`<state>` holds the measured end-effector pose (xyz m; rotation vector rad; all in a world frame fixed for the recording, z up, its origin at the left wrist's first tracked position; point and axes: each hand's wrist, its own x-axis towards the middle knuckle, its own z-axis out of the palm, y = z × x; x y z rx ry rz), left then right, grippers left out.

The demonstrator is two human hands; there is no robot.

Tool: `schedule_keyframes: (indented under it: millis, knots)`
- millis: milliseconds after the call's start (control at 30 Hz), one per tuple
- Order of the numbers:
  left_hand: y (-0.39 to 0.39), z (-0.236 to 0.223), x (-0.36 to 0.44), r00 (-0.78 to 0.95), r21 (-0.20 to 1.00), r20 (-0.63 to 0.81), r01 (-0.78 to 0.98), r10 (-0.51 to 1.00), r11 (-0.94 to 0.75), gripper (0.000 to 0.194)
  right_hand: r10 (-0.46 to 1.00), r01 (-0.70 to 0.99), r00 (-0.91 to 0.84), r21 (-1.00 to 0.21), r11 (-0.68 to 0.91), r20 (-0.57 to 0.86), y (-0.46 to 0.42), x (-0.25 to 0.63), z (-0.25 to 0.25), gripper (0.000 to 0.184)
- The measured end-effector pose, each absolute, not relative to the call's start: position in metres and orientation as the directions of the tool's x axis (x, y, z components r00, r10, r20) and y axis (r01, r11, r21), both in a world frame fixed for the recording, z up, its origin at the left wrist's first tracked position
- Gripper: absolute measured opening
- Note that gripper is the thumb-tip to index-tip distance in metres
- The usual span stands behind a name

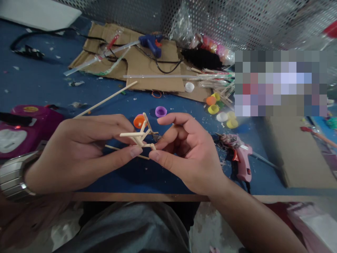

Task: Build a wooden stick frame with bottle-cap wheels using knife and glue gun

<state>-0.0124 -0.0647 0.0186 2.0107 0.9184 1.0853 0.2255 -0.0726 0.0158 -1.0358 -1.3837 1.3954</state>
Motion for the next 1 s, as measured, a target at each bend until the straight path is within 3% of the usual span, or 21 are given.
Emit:
schedule_keyframes:
  millis: [533, 1000]
  knots:
    - [-0.065, 0.017, -0.013, 0.414, 0.775, 0.429, 0.288, 0.803, -0.563, 0.013, 0.957, 0.001, -0.291, -1.0, 0.021, 0.02, -0.071, 0.225, 0.017, 0.059]
    - [-0.068, 0.021, -0.016, 0.484, 0.567, 0.551, 0.382, 0.68, -0.73, 0.021, 0.922, 0.092, -0.343, -0.97, 0.225, 0.182, -0.075, 0.234, 0.006, 0.054]
